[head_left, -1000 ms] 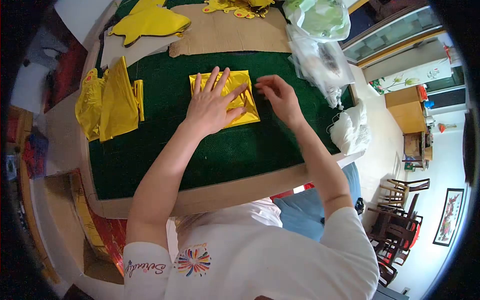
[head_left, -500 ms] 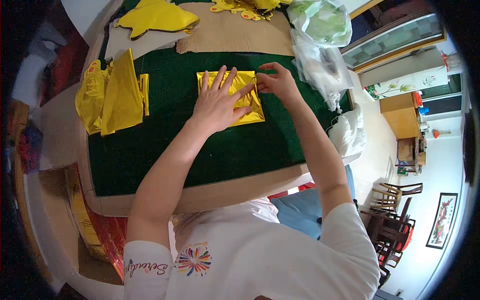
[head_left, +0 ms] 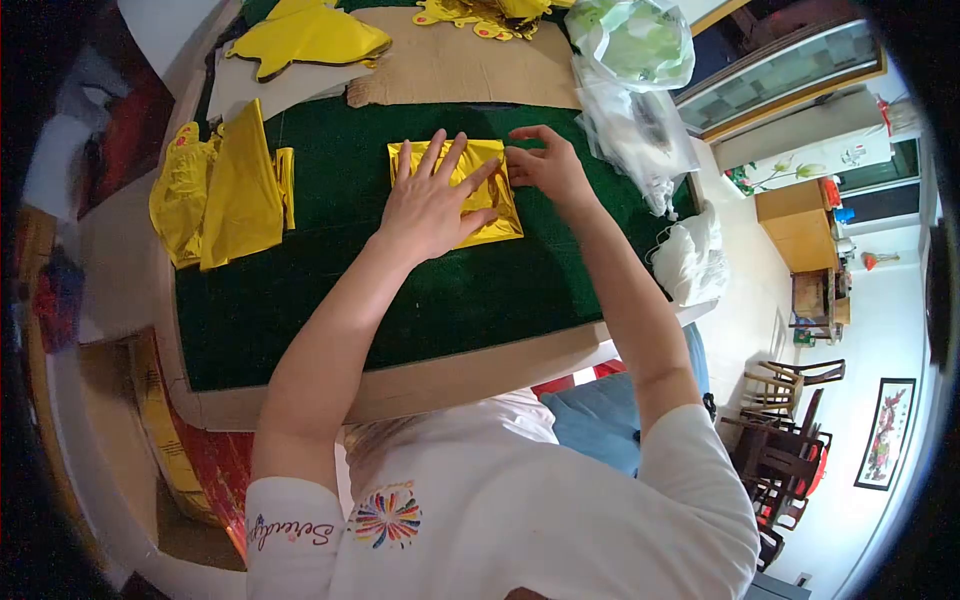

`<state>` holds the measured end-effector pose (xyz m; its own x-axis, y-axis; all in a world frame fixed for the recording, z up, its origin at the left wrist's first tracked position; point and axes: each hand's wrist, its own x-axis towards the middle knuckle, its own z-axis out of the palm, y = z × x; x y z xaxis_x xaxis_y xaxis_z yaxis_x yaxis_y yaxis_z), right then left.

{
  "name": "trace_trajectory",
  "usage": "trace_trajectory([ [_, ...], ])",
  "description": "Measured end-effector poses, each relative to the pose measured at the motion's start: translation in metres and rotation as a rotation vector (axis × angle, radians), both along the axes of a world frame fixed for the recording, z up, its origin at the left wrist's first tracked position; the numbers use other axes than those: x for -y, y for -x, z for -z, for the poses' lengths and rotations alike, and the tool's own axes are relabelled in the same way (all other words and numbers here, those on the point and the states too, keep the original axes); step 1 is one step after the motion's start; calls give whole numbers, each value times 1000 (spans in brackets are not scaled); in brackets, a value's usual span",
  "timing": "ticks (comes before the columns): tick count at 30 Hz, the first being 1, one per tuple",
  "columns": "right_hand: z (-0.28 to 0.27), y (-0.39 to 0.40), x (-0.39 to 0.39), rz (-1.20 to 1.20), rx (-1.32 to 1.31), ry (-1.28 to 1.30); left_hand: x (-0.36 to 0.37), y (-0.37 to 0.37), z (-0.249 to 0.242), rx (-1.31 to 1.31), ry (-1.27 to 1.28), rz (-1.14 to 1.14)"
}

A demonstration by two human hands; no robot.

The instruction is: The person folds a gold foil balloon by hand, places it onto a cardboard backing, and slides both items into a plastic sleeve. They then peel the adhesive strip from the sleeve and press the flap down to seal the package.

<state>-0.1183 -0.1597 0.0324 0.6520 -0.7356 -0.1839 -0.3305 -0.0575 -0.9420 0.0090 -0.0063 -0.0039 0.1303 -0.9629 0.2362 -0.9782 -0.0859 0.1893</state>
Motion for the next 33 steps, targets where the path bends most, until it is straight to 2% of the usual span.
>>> trace_trajectory([
  [4, 2, 22, 0, 5, 1, 143, 0, 0, -1, 10, -1, 5],
  [6, 5, 44, -12, -63, -197, 669, 0, 0, 0, 24, 3, -1],
  [7, 5, 55, -18, -66, -195, 668, -1, -1, 2, 25, 2, -4],
  [9, 8, 74, -31, -251, -169, 1071, -1, -1, 4, 7, 59, 5],
  [15, 8, 81, -44, -367, -244, 1166, -1, -1, 3, 3, 44, 17],
  [28, 8, 79, -43, -401, -192, 1124, 0, -1, -2, 46, -8, 20],
  [33, 7, 77, -36, -458, -163, 1171, 0, 1, -4, 35, 61, 21],
])
